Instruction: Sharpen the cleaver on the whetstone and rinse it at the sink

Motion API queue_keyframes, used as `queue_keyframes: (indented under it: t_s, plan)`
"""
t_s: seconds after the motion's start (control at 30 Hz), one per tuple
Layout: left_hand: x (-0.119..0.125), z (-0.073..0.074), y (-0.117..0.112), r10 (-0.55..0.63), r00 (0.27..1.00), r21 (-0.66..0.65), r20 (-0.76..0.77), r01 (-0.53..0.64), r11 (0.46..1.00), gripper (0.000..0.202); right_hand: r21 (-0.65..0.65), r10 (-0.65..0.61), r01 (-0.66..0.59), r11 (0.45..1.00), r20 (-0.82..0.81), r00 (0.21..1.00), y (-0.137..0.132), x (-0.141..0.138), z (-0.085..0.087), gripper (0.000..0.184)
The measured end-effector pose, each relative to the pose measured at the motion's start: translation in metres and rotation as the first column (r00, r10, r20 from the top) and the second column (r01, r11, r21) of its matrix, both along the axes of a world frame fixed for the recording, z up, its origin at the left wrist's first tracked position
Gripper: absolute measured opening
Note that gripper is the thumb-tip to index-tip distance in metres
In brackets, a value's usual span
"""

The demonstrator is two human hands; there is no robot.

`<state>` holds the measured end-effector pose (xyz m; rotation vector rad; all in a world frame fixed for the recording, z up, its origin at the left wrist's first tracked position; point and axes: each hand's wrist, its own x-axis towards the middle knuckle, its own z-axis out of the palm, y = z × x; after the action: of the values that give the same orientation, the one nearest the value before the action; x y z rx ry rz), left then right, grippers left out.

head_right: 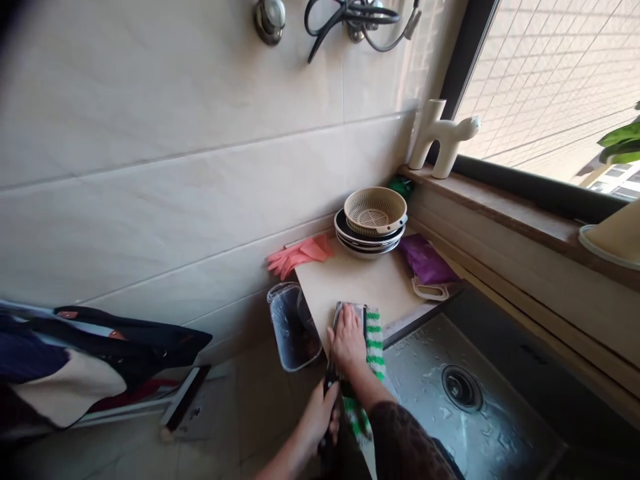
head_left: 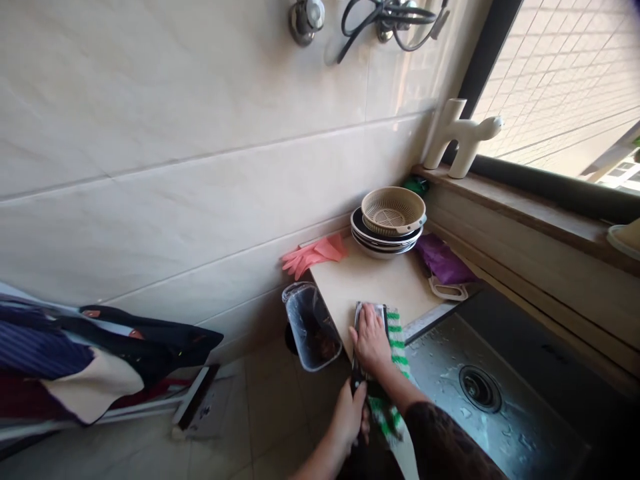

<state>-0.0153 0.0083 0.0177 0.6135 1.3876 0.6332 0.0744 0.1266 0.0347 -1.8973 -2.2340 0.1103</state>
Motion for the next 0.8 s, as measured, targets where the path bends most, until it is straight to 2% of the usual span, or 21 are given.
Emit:
queue_keyframes:
  t_s: [0.07, 0.13, 0.2, 0.3, 0.4, 0.5, 0.6, 0.73, 0.8]
  plan:
    - [-0.001, 0.0, -0.001, 0.008, 1.0, -0.017, 0.012, -0.008, 1.0, 0.079, 0.015, 0.005, -0.005, 1.0, 0.0, 1.0, -0.001, 0.0, -0.001, 0.06]
    - [-0.004, -0.007, -0.014, 0.043, 0.999, -0.061, -0.034, -0.045, 0.997, 0.079, 0.077, 0.036, -0.035, 0.996, -0.008, 0.999, -0.014, -0.001, -0.008, 0.063]
    - [-0.005, -0.012, -0.023, 0.09, 0.993, -0.028, -0.08, -0.093, 0.995, 0.074, 0.103, 0.058, -0.057, 0.993, -0.008, 0.998, -0.023, 0.0, -0.013, 0.066]
    - [0.001, -0.004, -0.008, 0.021, 0.999, -0.018, -0.033, -0.021, 1.0, 0.071, 0.032, 0.042, -0.042, 0.999, 0.001, 0.999, -0.009, 0.002, -0.004, 0.064]
    - [0.005, 0.005, 0.006, 0.016, 1.0, -0.026, -0.012, -0.017, 1.0, 0.07, -0.018, 0.006, -0.006, 1.0, 0.007, 1.0, 0.006, 0.002, 0.005, 0.058]
    - [-0.001, -0.004, -0.008, 0.045, 0.997, -0.055, -0.068, -0.048, 0.997, 0.065, 0.064, 0.038, -0.038, 0.997, 0.01, 0.999, -0.012, 0.001, -0.005, 0.061]
    - [-0.005, -0.013, -0.016, 0.155, 0.976, 0.041, -0.154, -0.15, 0.988, 0.053, 0.106, 0.042, -0.042, 0.993, 0.007, 0.999, -0.021, 0.0, -0.017, 0.064]
    - [0.002, -0.009, 0.008, 0.055, 0.996, 0.007, -0.071, -0.055, 0.998, 0.063, 0.019, 0.007, -0.007, 1.0, -0.016, 1.0, 0.005, 0.002, -0.009, 0.06]
    - [0.002, -0.013, 0.007, 0.039, 0.996, 0.005, -0.075, -0.039, 0.999, 0.064, 0.033, 0.005, -0.005, 0.999, -0.016, 1.0, 0.004, 0.002, -0.009, 0.059]
